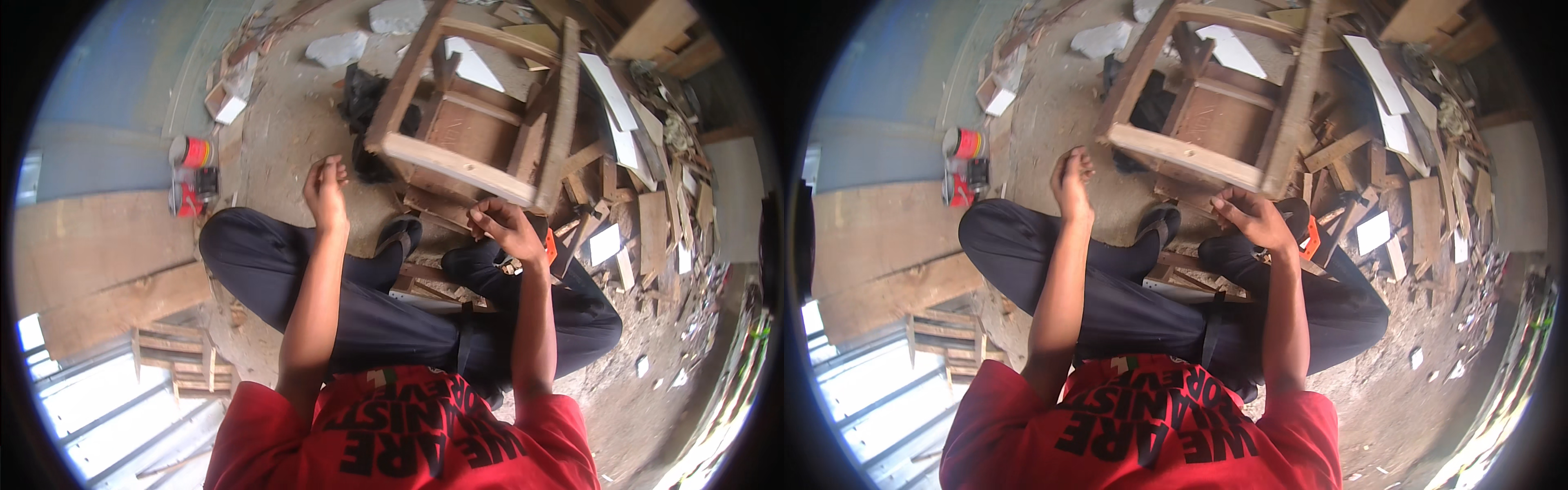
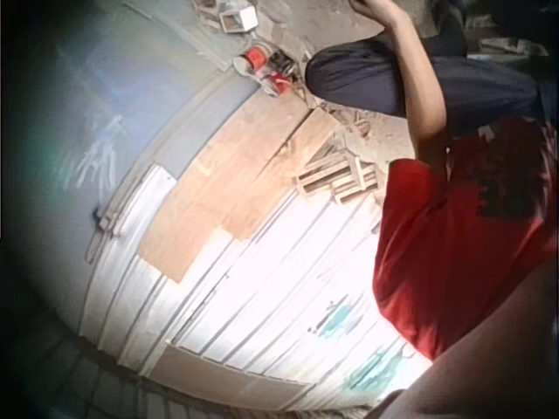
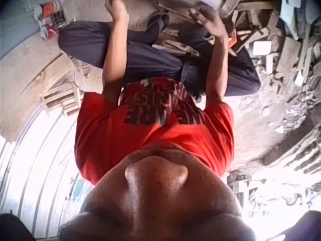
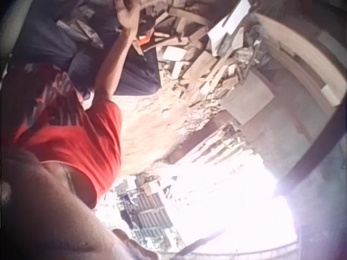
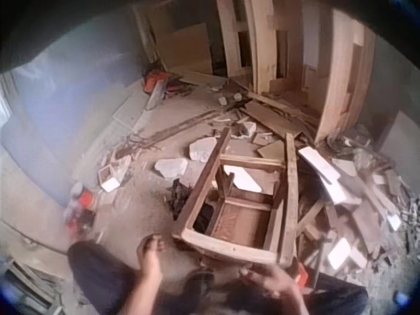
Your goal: The person sits on the floor and assembles a wooden frame by hand, aligning pieces and securing them with a hammer and nails. The person repeatedly adjusts the frame and hammers nails into joints to stabilize the structure.
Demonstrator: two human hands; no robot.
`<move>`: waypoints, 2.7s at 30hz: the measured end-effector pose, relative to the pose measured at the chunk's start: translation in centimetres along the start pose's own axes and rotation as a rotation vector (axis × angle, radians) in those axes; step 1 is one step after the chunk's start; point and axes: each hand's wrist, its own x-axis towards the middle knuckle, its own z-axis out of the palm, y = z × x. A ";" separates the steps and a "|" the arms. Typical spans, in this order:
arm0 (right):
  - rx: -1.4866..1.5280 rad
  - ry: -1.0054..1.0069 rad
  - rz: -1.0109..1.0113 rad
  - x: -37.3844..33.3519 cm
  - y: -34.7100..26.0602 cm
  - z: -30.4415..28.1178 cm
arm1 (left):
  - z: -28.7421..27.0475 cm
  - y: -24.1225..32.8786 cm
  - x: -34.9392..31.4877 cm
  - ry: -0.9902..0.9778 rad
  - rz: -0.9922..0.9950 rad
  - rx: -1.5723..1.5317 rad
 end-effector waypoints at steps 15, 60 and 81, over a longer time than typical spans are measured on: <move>-0.182 0.253 0.135 1.3 1.5 4.7 | 2.8 -24.4 2.6 -0.291 -0.222 1.014; -0.346 0.792 -0.437 -5.4 -4.7 2.3 | 15.2 15.3 -8.5 -1.217 0.858 0.640; -0.569 0.747 -0.523 -3.7 -4.1 1.7 | 15.1 14.0 -8.6 -1.277 0.951 0.721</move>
